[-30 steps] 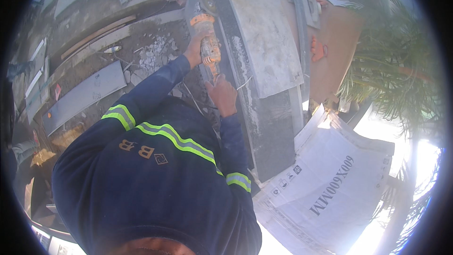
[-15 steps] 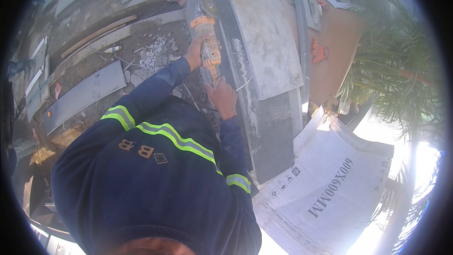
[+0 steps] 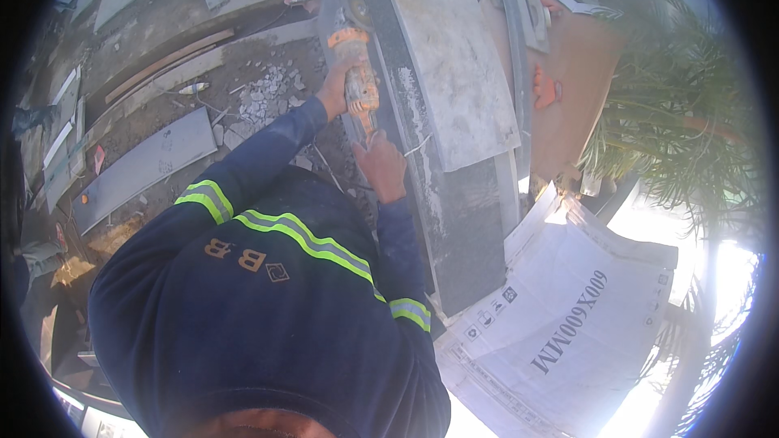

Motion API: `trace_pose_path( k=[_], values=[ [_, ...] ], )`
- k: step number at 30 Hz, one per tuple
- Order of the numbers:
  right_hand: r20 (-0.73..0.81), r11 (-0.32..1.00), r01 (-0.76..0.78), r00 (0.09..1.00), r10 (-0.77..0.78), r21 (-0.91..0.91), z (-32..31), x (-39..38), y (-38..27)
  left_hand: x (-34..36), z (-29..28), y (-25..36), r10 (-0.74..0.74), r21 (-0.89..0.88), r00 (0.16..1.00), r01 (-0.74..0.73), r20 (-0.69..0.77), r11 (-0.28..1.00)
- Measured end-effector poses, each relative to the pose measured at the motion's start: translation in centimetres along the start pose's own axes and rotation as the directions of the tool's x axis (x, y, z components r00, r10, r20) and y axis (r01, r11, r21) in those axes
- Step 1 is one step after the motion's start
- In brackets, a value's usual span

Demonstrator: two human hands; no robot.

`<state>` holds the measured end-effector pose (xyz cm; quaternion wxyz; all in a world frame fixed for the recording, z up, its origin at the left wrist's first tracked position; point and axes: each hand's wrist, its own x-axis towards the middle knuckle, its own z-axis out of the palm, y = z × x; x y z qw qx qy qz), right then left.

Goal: The person uses an angle grinder to grind a vertical concrete or stone surface. The tool is held with both hands and moved along the edge of the material, producing dust as the surface is abraded.

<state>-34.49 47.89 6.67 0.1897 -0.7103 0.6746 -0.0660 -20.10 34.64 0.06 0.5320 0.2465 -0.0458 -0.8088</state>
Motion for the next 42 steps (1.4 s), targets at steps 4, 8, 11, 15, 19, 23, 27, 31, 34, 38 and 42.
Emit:
trace_pose_path(
  k=[4, 8, 11, 15, 19, 23, 27, 31, 34, 38, 42],
  values=[
    [0.008, 1.0, 0.0, 1.0, 0.0, 0.004, -0.4, -0.6, -0.4, -0.9, 0.2, 0.0, 0.0, 0.002, 1.0, 0.0, -0.005, 1.0],
    [0.016, 1.0, -0.003, 1.0, 0.003, -0.01, -0.3, -1.1, -0.2, -2.1, 1.0, 0.1, 0.001, 0.018, 1.0, -0.001, 0.0, 1.0],
    [0.034, 1.0, -0.014, 0.999, 0.014, 0.0, -0.4, -1.5, -0.3, -2.5, 0.9, 0.0, 0.003, 0.019, 1.0, -0.004, 0.004, 1.0],
    [0.042, 1.0, -0.02, 0.999, 0.02, 0.003, -0.3, -1.6, -0.2, -2.4, 0.6, -0.3, 0.001, -0.002, 1.0, -0.001, 0.012, 1.0],
    [0.042, 1.0, -0.018, 0.999, 0.019, -0.009, -0.5, -1.7, -0.2, -2.3, 0.5, -0.5, -0.011, -0.009, 1.0, 0.011, 0.001, 1.0],
    [0.045, 1.0, -0.014, 0.999, 0.015, -0.004, -0.5, -1.4, -0.1, -2.1, 0.5, -0.6, 0.011, 0.003, 1.0, -0.011, 0.01, 1.0],
    [0.025, 1.0, -0.026, 0.999, 0.026, -0.012, -0.3, -0.9, -0.1, -1.3, 0.3, -0.5, 0.004, -0.004, 1.0, -0.004, 0.008, 1.0],
    [0.04, 0.999, -0.038, 0.998, 0.037, 0.006, -0.3, -0.3, -0.1, -0.4, 0.3, -0.3, 0.008, -0.032, 1.0, -0.009, -0.019, 0.999],
    [0.075, 0.996, -0.079, 0.994, 0.077, 0.035, -0.5, 0.0, -0.5, -0.2, 0.3, -0.1, -0.003, -0.032, 1.0, 0.003, -0.022, 0.999],
    [0.067, 0.997, -0.073, 0.995, 0.071, 0.032, -0.3, 0.0, -0.5, 0.4, -0.4, -0.3, -0.013, -0.048, 1.0, 0.013, 0.009, 0.999],
    [0.028, 1.0, -0.027, 0.999, 0.027, -0.009, -0.1, -0.5, -0.2, -0.2, -0.3, -0.5, 0.002, -0.026, 1.0, -0.001, 0.031, 1.0]
  ],
)
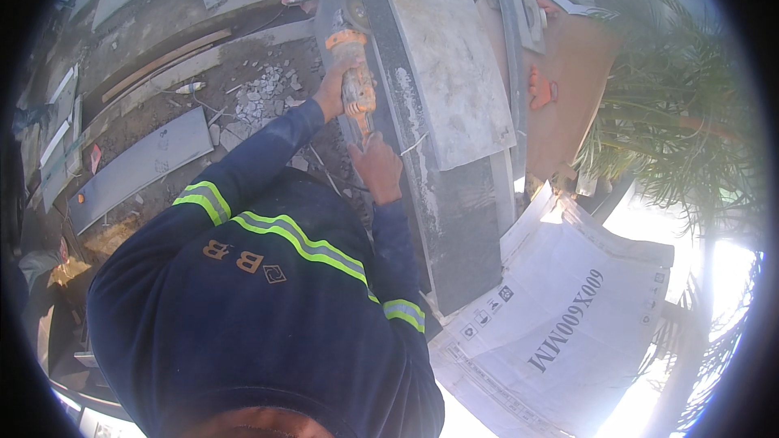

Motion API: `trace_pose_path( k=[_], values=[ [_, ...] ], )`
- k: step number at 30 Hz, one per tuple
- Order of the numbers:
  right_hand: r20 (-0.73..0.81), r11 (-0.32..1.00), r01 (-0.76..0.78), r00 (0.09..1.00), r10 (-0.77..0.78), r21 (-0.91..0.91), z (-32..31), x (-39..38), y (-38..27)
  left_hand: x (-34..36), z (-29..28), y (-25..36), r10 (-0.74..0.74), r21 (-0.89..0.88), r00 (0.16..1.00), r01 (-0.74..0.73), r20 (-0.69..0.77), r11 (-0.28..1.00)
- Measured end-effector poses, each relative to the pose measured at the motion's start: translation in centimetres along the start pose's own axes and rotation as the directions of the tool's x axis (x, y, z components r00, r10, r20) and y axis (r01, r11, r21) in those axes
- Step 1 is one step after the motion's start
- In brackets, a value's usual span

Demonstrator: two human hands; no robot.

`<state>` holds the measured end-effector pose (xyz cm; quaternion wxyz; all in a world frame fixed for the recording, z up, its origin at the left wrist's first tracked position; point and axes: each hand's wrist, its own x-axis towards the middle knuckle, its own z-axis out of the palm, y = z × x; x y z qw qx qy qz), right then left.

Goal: The person uses an angle grinder to grind a vertical concrete or stone surface. The tool is held with both hands and moved along the edge of the material, producing dust as the surface is abraded.

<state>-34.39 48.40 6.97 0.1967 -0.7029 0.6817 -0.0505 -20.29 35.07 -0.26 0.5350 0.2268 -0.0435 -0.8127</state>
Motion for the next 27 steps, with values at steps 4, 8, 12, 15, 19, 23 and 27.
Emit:
trace_pose_path(
  k=[4, 8, 12, 15, 19, 23, 27],
  values=[
    [0.003, 1.0, -0.006, 1.0, 0.006, -0.001, -0.1, -1.0, -0.1, -1.4, 0.5, -0.2, -0.01, 0.029, 1.0, 0.011, -0.011, 1.0],
    [0.0, 1.0, -0.004, 1.0, 0.004, -0.008, 0.1, -1.6, 0.0, -2.3, 0.9, -0.2, -0.011, 0.026, 1.0, 0.012, -0.027, 1.0],
    [0.001, 1.0, 0.01, 1.0, -0.01, 0.008, 0.2, -1.6, 0.3, -2.7, 1.0, -0.3, 0.016, 0.04, 1.0, -0.015, -0.018, 0.999],
    [0.005, 1.0, 0.013, 1.0, -0.013, 0.015, 0.0, -1.5, 0.3, -2.2, 0.7, -0.3, 0.001, 0.026, 1.0, -0.001, -0.024, 1.0],
    [-0.014, 0.999, 0.032, 0.999, -0.032, 0.006, 0.4, -1.0, 0.7, -1.6, 0.6, -0.3, 0.004, 0.032, 1.0, -0.004, -0.012, 0.999],
    [-0.025, 0.999, 0.038, 0.999, -0.038, 0.011, 0.4, -0.3, 0.7, -1.3, 1.0, 0.0, 0.007, 0.027, 1.0, -0.006, -0.029, 1.0],
    [-0.06, 0.998, 0.06, 0.996, -0.06, -0.004, 0.7, 0.2, 0.9, -0.5, 0.6, -0.1, 0.031, 0.006, 0.999, -0.031, 0.016, 1.0]
  ],
)
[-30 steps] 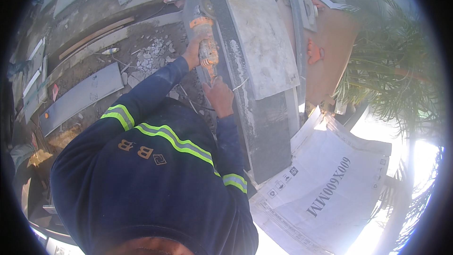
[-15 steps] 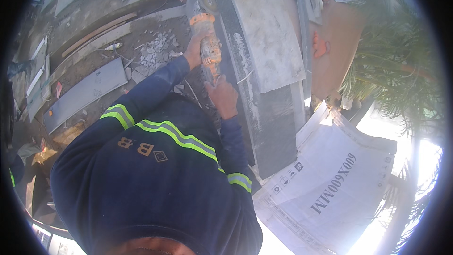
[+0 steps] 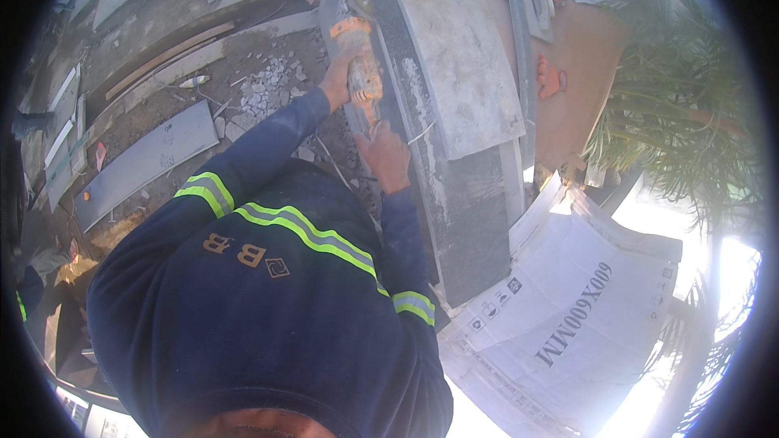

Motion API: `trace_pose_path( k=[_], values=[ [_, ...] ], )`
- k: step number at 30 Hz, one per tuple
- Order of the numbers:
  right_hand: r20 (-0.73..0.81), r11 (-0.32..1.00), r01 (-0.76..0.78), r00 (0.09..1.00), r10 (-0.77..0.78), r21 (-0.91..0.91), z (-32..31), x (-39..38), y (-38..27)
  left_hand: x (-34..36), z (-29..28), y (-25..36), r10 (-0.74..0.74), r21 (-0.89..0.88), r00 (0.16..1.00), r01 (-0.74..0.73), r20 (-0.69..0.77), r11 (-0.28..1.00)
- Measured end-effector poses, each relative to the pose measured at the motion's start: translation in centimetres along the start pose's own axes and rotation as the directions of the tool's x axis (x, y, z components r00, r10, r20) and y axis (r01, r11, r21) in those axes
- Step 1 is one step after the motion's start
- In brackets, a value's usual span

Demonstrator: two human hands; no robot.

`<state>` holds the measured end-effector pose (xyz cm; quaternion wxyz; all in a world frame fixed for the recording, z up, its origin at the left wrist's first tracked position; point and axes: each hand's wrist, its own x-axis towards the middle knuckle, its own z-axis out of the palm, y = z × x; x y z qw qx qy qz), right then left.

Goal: The person uses an angle grinder to grind a vertical concrete or stone surface. The tool is held with both hands and moved along the edge of the material, producing dust as the surface is abraded.

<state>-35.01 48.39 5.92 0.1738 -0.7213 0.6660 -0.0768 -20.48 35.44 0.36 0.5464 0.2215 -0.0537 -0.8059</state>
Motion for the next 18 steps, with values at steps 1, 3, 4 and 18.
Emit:
trace_pose_path(
  k=[1, 3, 4, 18],
  values=[
    [-0.002, 1.0, -0.003, 1.0, 0.003, -0.005, 0.0, 0.1, 0.0, 0.1, 0.0, 0.0, -0.004, 0.005, 1.0, 0.004, -0.009, 1.0],
    [-0.005, 1.0, -0.01, 1.0, 0.009, -0.015, 0.0, 0.1, 0.0, 0.4, -0.1, 0.0, -0.011, 0.015, 1.0, 0.011, -0.028, 1.0],
    [-0.002, 1.0, -0.012, 1.0, 0.012, -0.008, 0.1, 0.1, 0.0, 0.6, -0.2, 0.0, -0.019, 0.013, 0.999, 0.02, -0.032, 1.0],
    [0.076, 0.999, -0.042, 0.996, 0.04, 0.031, -1.2, -2.0, -0.9, -2.2, 0.4, -0.4, -0.032, 0.022, 0.999, 0.033, -0.027, 0.999]
  ],
)
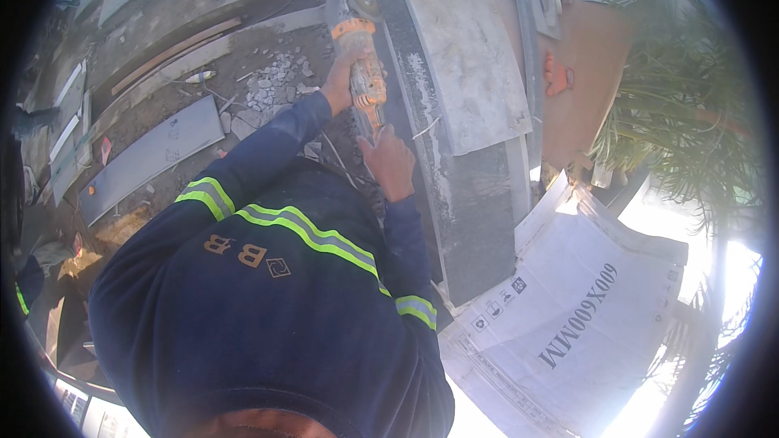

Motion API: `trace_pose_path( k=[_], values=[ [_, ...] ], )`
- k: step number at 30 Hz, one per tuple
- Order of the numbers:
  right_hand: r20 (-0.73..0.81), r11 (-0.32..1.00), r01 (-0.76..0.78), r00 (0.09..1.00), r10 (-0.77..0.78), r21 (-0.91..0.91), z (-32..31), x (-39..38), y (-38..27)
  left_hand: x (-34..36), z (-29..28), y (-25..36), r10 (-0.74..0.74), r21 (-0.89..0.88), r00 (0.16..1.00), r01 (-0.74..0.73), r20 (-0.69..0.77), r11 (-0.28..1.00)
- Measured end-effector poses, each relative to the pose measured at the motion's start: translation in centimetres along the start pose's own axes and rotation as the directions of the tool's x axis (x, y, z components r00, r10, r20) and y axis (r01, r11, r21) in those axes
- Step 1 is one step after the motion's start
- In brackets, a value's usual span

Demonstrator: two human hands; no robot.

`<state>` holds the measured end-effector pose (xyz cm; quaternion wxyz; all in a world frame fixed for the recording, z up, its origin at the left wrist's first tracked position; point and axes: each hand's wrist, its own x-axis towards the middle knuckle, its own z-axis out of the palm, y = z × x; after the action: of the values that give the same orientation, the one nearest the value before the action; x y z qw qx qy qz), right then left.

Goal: The person uses an angle grinder to grind a vertical concrete or stone surface. The tool is held with both hands and moved along the edge of the material, producing dust as the surface is abraded.

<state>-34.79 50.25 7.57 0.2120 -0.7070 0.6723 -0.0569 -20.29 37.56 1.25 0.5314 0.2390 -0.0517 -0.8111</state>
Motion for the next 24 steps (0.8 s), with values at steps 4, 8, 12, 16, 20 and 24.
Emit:
trace_pose_path(
  k=[4, 8, 12, 16, 20, 24],
  values=[
    [-0.003, 1.0, -0.015, 1.0, 0.015, -0.017, 0.0, 0.0, 0.0, 0.0, 0.0, 0.0, 0.008, 0.019, 1.0, -0.008, -0.004, 1.0],
    [-0.014, 1.0, -0.014, 1.0, 0.013, -0.022, 0.2, 0.2, 0.3, 0.3, -0.2, -0.1, 0.002, 0.011, 1.0, -0.002, -0.009, 1.0],
    [-0.023, 1.0, -0.022, 1.0, 0.022, -0.021, 0.3, 0.5, 0.3, 0.8, -0.2, 0.0, 0.015, 0.014, 1.0, -0.015, -0.015, 1.0],
    [-0.025, 1.0, -0.009, 1.0, 0.009, -0.018, 0.5, 1.2, 0.8, 1.5, -0.2, 0.0, 0.011, -0.013, 1.0, -0.012, -0.009, 1.0],
    [-0.019, 1.0, -0.014, 1.0, 0.014, -0.017, 0.5, 1.6, 0.6, 2.1, -0.4, 0.2, -0.003, -0.002, 1.0, 0.003, -0.011, 1.0],
    [-0.024, 1.0, -0.019, 1.0, 0.018, -0.013, 0.4, 1.8, 0.5, 2.5, -0.6, 0.1, -0.006, 0.006, 1.0, 0.006, -0.004, 1.0]
  ],
)
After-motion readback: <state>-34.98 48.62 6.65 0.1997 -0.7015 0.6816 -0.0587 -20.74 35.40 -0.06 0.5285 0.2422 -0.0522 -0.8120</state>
